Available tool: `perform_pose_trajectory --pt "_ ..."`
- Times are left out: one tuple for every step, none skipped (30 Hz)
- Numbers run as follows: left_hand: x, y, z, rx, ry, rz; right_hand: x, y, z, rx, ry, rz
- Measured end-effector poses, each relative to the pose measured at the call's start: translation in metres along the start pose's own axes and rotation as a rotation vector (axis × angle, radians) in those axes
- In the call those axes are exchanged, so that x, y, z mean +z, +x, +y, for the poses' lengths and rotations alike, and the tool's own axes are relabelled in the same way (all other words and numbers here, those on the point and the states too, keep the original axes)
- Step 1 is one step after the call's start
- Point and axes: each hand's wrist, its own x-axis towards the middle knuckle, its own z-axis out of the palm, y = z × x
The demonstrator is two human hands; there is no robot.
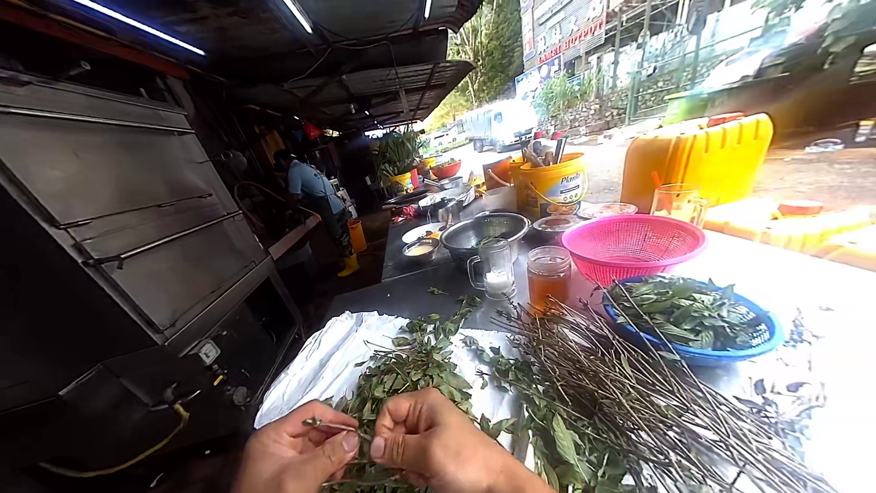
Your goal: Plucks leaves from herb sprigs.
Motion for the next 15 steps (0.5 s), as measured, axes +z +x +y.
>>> perform_pose_trajectory --pt "-0.003 -0.003 -0.002 0.043 0.125 0.023 0.002 0.0 0.0 -0.029 0.036 -0.009" --pt "-0.008 -0.006 -0.005 0.09 0.266 0.054 0.002 0.0 -0.001 -0.064 0.095 -0.004" --pt "-0.013 -0.008 -0.009 0.123 0.356 0.088 0.001 -0.002 -0.004 -0.099 0.164 0.024" --pt "-0.017 -0.008 -0.011 0.131 0.379 0.127 -0.002 -0.003 -0.008 -0.127 0.23 0.084" --pt "-0.021 -0.008 -0.013 0.121 0.359 0.164 -0.007 -0.004 -0.012 -0.149 0.282 0.171" --pt "-0.024 -0.009 -0.013 0.104 0.338 0.191 -0.011 -0.006 -0.015 -0.158 0.315 0.271" --pt "-0.026 -0.009 -0.012 0.093 0.33 0.195 -0.016 -0.006 -0.017 -0.159 0.331 0.364" --pt "-0.027 -0.009 -0.01 0.1 0.329 0.175 -0.019 -0.006 -0.017 -0.16 0.327 0.446" --pt "-0.027 -0.008 -0.01 0.128 0.335 0.138 -0.022 -0.006 -0.017 -0.159 0.309 0.514" --pt "-0.026 -0.007 -0.011 0.172 0.35 0.091 -0.023 -0.005 -0.017 -0.157 0.281 0.569" --pt "-0.024 -0.007 -0.013 0.218 0.365 0.053 -0.023 -0.004 -0.016 -0.155 0.245 0.615" --pt "-0.02 -0.007 -0.013 0.246 0.373 0.032 -0.022 -0.003 -0.015 -0.148 0.21 0.661" --pt "-0.017 -0.007 -0.013 0.251 0.369 0.021 -0.021 -0.003 -0.014 -0.14 0.173 0.701" --pt "-0.013 -0.007 -0.013 0.242 0.352 0.015 -0.021 -0.002 -0.014 -0.14 0.15 0.726" --pt "-0.01 -0.007 -0.014 0.223 0.337 0.017 -0.021 -0.002 -0.013 -0.146 0.136 0.736"
